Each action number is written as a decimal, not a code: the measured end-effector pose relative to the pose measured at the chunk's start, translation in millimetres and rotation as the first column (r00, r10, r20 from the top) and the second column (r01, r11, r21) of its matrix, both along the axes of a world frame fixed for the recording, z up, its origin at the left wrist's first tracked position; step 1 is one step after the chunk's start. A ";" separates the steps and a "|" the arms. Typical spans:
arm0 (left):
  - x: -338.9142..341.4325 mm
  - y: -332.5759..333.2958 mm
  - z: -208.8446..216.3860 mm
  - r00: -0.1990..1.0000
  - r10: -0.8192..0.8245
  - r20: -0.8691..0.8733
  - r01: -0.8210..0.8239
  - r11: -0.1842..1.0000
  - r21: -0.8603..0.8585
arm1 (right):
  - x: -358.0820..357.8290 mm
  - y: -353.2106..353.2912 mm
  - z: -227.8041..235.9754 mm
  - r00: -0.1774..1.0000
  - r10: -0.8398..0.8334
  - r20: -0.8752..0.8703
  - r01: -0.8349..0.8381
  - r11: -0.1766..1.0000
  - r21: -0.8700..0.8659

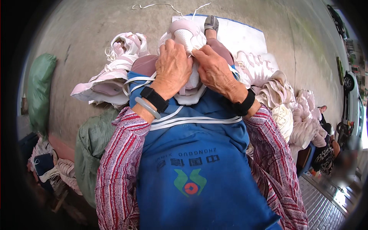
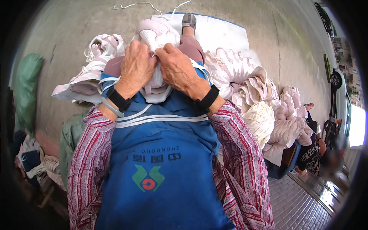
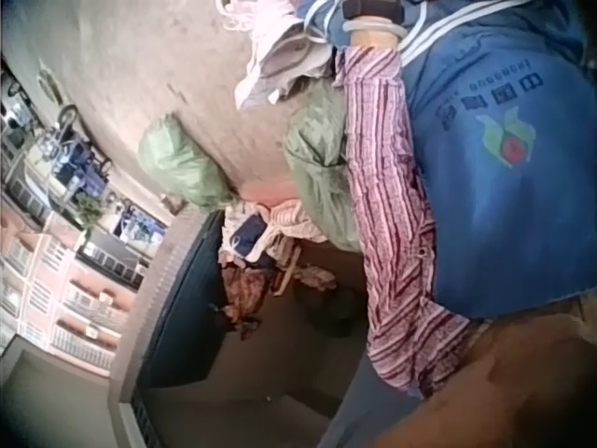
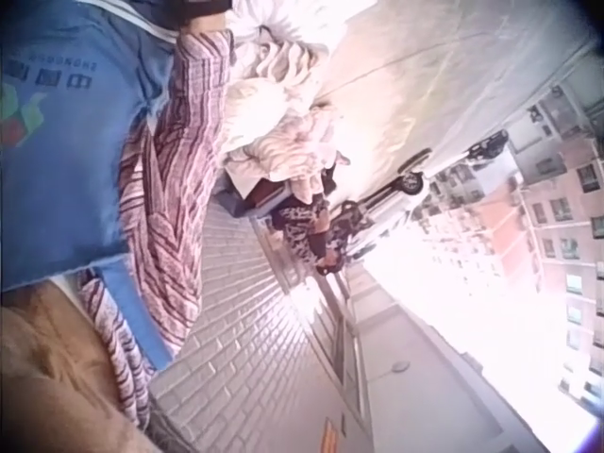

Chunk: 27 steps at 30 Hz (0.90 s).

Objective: Lacing white and pink athletic shoes by hand while sitting.

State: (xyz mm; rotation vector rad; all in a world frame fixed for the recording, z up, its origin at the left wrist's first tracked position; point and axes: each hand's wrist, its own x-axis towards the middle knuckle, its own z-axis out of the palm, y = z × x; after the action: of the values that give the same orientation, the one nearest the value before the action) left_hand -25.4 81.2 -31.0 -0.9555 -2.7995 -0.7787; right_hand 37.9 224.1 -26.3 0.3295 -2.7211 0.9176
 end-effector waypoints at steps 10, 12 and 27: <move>3.1 -0.7 5.1 0.995 -0.090 0.031 0.087 0.993 0.082 | 2.9 5.5 -10.9 0.998 -0.052 -0.021 0.053 0.996 0.071; 5.3 1.7 6.6 0.996 -0.084 0.002 0.084 0.994 0.075 | 4.2 4.7 -11.1 0.997 -0.071 -0.043 0.075 0.993 0.093; -13.7 -31.2 7.9 0.944 -0.159 0.290 0.058 0.943 0.328 | -25.9 -11.8 6.6 0.983 0.032 -0.179 0.022 0.957 0.288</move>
State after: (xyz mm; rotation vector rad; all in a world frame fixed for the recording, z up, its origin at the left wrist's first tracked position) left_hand -39.1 50.0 -23.1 -1.0112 -2.7552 -1.4633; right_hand 12.1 212.3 -19.6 0.4517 -2.6803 0.4601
